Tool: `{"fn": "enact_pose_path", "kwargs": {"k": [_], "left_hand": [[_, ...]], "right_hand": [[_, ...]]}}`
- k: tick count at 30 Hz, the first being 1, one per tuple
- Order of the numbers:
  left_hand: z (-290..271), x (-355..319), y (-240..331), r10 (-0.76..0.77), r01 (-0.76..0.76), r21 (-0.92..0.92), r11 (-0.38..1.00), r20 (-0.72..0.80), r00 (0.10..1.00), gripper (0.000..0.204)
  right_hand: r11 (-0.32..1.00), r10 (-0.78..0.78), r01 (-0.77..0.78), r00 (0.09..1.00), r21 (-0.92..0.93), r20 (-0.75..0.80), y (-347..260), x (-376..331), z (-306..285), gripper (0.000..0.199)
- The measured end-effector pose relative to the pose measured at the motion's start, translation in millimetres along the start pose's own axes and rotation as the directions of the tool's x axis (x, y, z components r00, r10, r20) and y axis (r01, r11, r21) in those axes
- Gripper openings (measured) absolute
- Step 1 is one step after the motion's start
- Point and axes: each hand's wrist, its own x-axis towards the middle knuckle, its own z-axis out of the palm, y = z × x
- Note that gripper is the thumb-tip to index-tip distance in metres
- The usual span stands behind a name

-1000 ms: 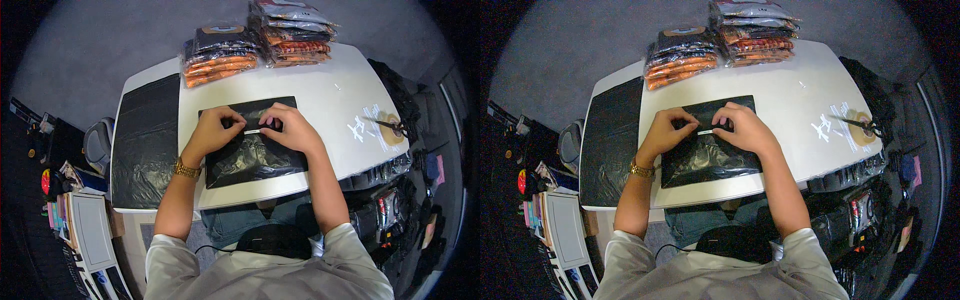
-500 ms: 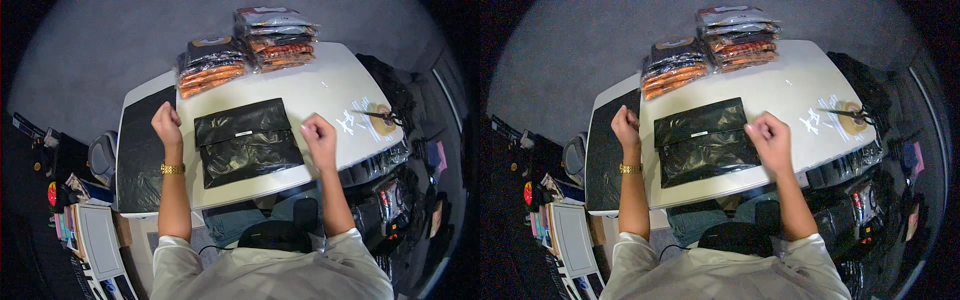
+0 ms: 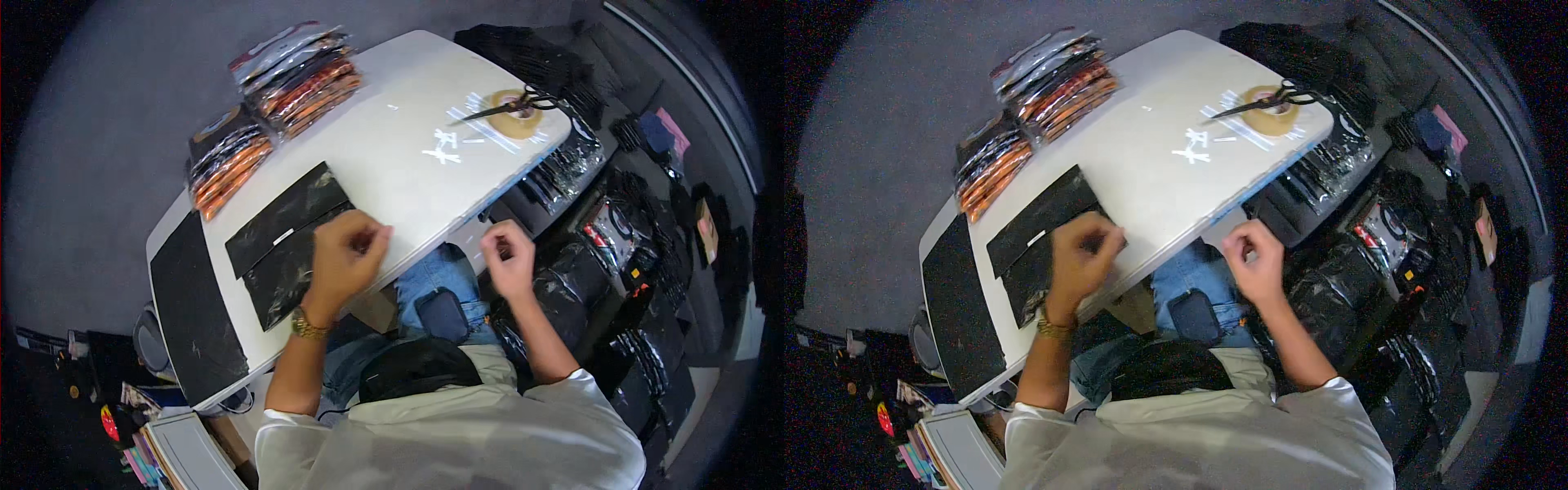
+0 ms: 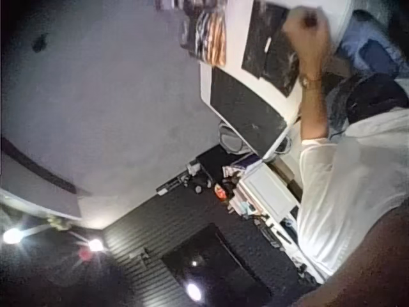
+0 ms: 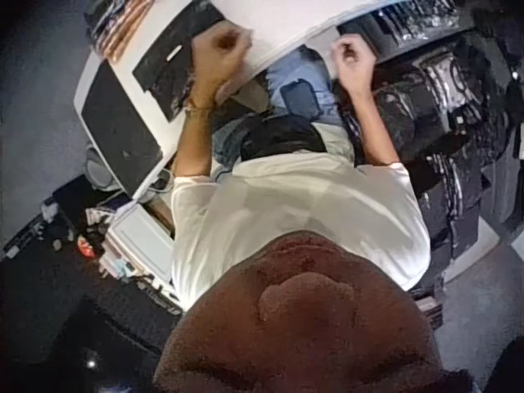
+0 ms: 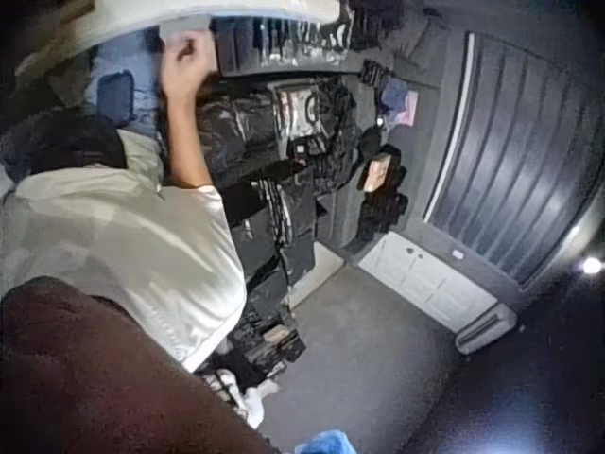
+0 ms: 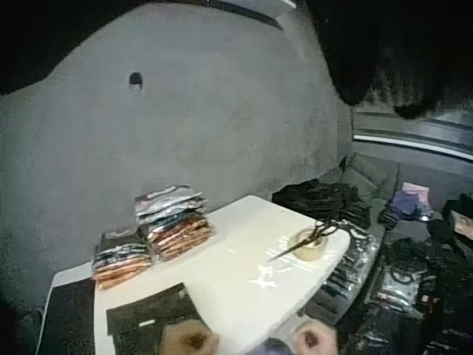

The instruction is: Packaging folded t-shirts into black plastic shipping mailers and sealing them.

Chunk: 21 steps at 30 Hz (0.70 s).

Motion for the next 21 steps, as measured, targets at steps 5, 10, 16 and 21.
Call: {"fn": "enact_pose_path", "kwargs": {"k": [5, 10, 16, 21], "left_hand": [[84, 21, 7, 0.157, -0.165, 0.147, 0.975, 0.068, 0.985, 0.016], [115, 28, -1, 0.273, -0.276, 0.317, 0.908, 0.055, 0.961, 0.025], [124, 30, -4, 0.313, -0.324, 0.341, 0.882, 0.090, 0.946, 0.015], [119, 30, -3, 0.385, -0.419, 0.299, 0.857, 0.167, 0.908, 0.013]], "right_hand": [[0.985, 0.142, -0.132, 0.986, -0.112, 0.088, 3, -19, 1, 0.042], [0.978, 0.162, -0.136, 0.973, -0.159, 0.165, 1, -18, 0, 0.064], [0.961, 0.180, -0.115, 0.952, -0.253, 0.249, 5, -20, 0, 0.077], [0.939, 0.247, -0.156, 0.926, -0.306, 0.286, 1, -18, -1, 0.080]]}}
